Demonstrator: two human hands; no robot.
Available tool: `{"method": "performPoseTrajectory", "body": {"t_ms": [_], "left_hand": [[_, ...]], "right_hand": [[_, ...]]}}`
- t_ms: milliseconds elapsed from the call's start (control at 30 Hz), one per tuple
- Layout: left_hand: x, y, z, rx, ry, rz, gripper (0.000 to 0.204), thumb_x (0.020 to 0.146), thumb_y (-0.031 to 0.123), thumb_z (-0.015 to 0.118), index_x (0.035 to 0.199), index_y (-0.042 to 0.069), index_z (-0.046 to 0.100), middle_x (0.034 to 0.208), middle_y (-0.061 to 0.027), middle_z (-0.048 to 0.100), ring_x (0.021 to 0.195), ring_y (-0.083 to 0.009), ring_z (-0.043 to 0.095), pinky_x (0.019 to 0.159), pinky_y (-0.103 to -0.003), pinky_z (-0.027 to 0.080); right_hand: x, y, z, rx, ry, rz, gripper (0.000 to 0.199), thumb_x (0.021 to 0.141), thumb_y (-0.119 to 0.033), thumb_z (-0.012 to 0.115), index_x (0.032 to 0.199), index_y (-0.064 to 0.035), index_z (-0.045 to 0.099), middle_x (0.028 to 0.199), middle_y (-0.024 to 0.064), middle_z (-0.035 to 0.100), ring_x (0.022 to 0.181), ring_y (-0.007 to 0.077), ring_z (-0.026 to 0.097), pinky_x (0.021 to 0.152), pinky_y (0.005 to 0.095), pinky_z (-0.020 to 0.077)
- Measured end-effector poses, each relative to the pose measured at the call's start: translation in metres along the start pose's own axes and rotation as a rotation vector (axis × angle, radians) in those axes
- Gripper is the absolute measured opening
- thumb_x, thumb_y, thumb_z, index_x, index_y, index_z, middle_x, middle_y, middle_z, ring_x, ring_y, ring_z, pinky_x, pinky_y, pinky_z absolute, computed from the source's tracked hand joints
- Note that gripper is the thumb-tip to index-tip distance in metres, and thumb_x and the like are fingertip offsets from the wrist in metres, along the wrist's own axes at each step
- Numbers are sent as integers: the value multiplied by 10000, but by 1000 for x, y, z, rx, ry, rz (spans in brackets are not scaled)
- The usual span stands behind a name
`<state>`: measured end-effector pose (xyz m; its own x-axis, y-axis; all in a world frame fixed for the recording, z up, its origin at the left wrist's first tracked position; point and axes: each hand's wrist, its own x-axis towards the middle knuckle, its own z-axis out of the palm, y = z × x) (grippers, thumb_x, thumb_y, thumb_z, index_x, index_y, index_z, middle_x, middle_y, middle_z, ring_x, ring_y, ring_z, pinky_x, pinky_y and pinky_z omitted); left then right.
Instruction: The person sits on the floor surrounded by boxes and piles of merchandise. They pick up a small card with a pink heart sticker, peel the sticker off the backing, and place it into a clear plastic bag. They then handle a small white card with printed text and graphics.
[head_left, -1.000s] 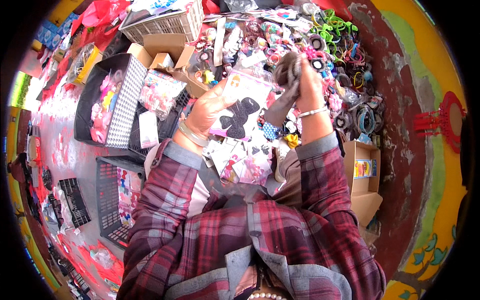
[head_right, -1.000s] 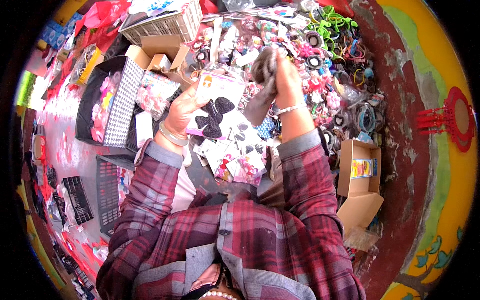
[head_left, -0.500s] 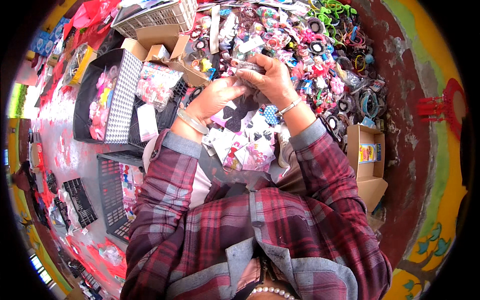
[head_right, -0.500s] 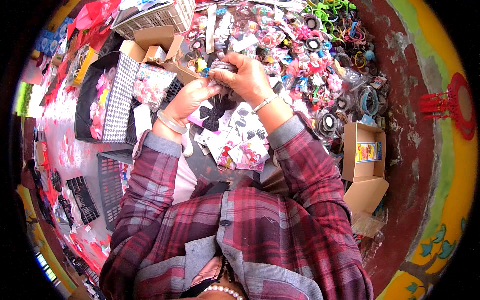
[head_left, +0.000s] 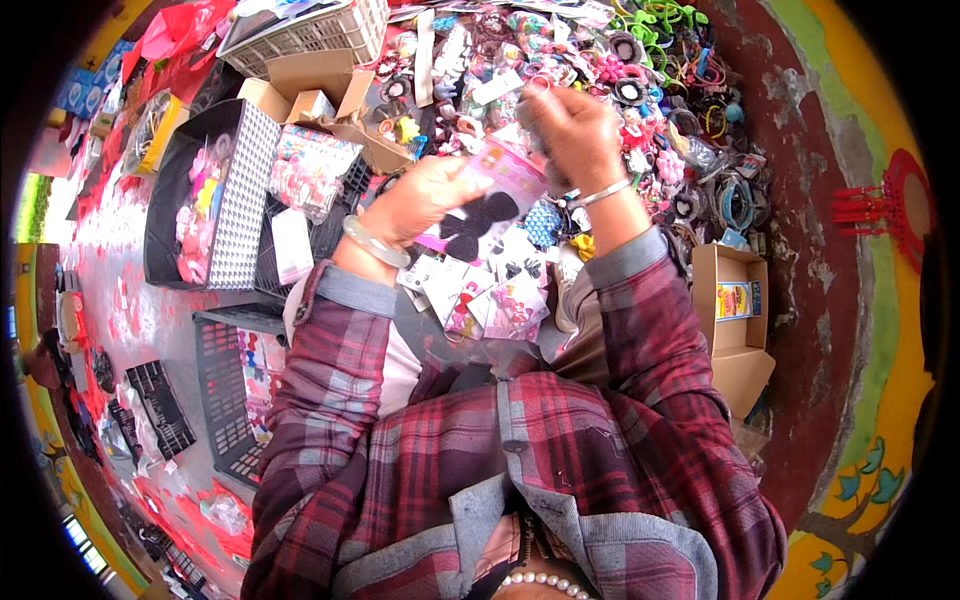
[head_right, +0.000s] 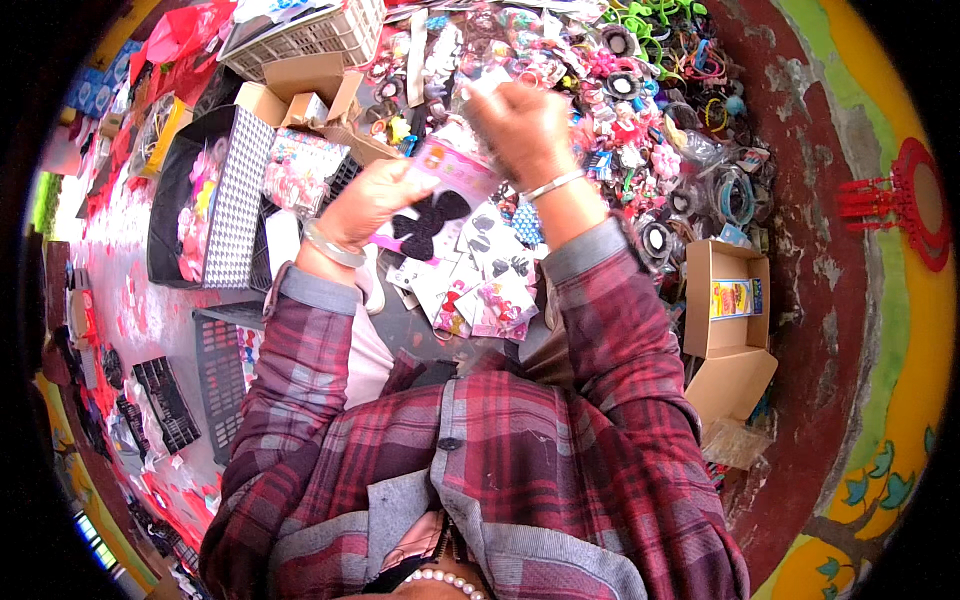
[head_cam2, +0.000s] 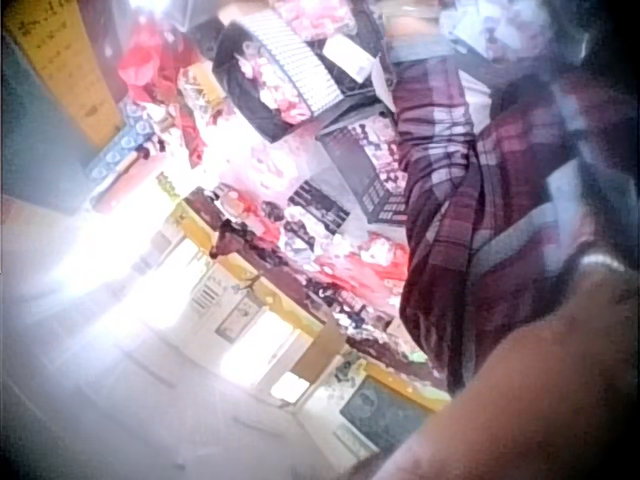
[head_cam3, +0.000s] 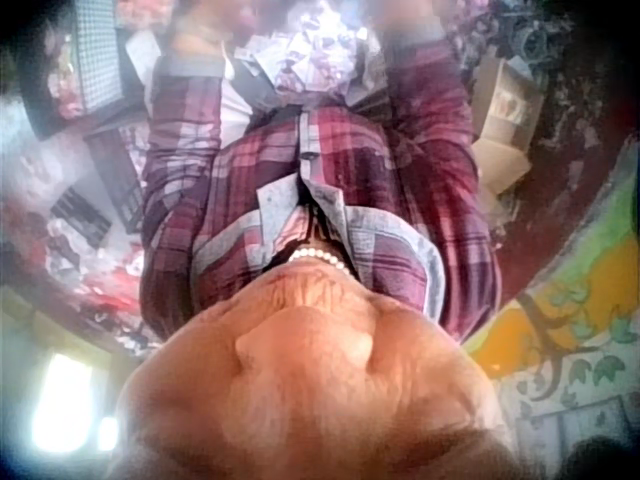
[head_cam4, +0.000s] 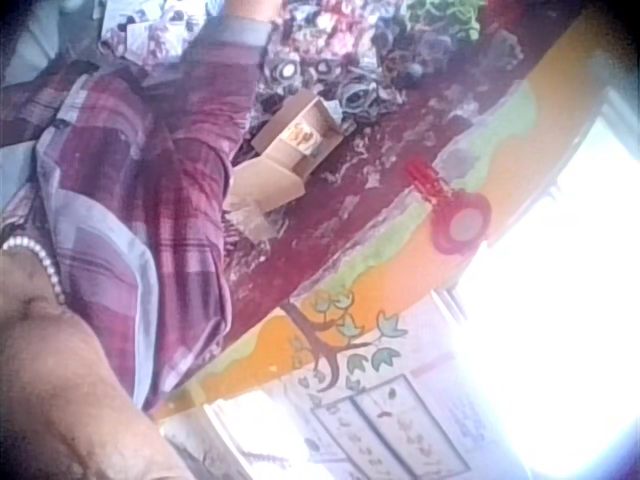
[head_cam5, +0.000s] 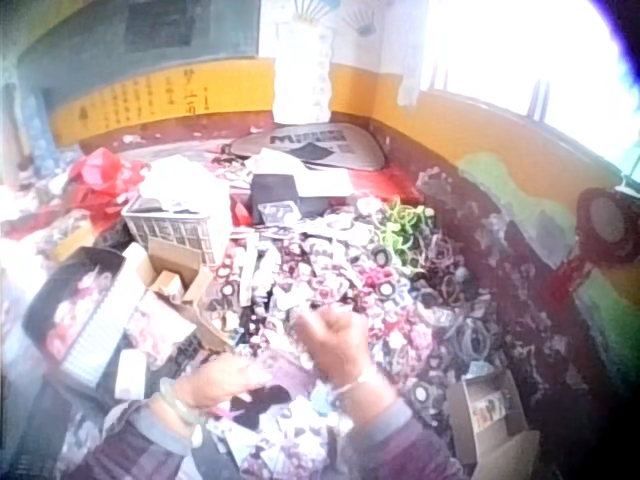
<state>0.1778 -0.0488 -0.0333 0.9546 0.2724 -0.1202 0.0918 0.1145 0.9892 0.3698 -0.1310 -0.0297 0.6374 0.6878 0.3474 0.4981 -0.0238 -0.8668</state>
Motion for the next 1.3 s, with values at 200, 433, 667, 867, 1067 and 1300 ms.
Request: {"method": "performPoseTrajectory", "body": {"t_ms": [200, 433, 667, 867, 1067, 1300], "left_hand": [[-16, 5, -16, -571, 177, 96, 261, 875, 108, 519, 1100, -24, 526, 988, -102, 616, 849, -157, 610, 757, -274, 489], [-5, -2, -10, -600, 219, 65, 262, 876, 128, 533, 1106, 3, 538, 995, -45, 603, 888, -112, 569, 783, -248, 445], [6, -9, -4, -451, 211, 20, 271, 874, 147, 543, 1096, -8, 543, 1005, -26, 590, 910, -81, 534, 813, -233, 401], [8, -2, 7, -552, 112, 31, 263, 894, 103, 489, 1119, -30, 513, 1032, -76, 587, 924, -129, 567, 794, -269, 468], [9, -8, -1, -744, 203, 37, 263, 887, 72, 469, 1128, -30, 497, 1039, -109, 588, 888, -176, 603, 761, -301, 508], [30, -30, 12, -827, 367, 70, 260, 899, 186, 505, 1104, 31, 544, 1021, -50, 593, 917, -151, 571, 808, -321, 466]], "right_hand": [[37, 25, -65, 636, 169, 557, 309, 839, -363, 596, 882, -58, 629, 628, 38, 585, 483, 134, 534, 417, 261, 420], [8, 21, -18, 1208, -276, 680, 379, 907, -399, 460, 1027, -61, 581, 948, 85, 630, 820, 212, 610, 691, 345, 510], [-13, -11, 2, 917, -387, 549, 210, 804, -120, 648, 977, -19, 587, 860, 18, 612, 725, 90, 565, 657, 238, 470], [-9, -12, 0, 761, -222, 468, 139, 807, -97, 634, 917, -13, 625, 783, 10, 620, 656, 74, 555, 591, 220, 458], [28, 28, -40, 1013, 139, 425, 230, 893, -213, 515, 1034, -37, 559, 932, 74, 610, 819, 198, 597, 712, 328, 494], [-4, -25, 8, 604, -37, 106, 276, 906, -237, 445, 1077, -32, 512, 992, 100, 571, 850, 165, 549, 733, 283, 461]]}}
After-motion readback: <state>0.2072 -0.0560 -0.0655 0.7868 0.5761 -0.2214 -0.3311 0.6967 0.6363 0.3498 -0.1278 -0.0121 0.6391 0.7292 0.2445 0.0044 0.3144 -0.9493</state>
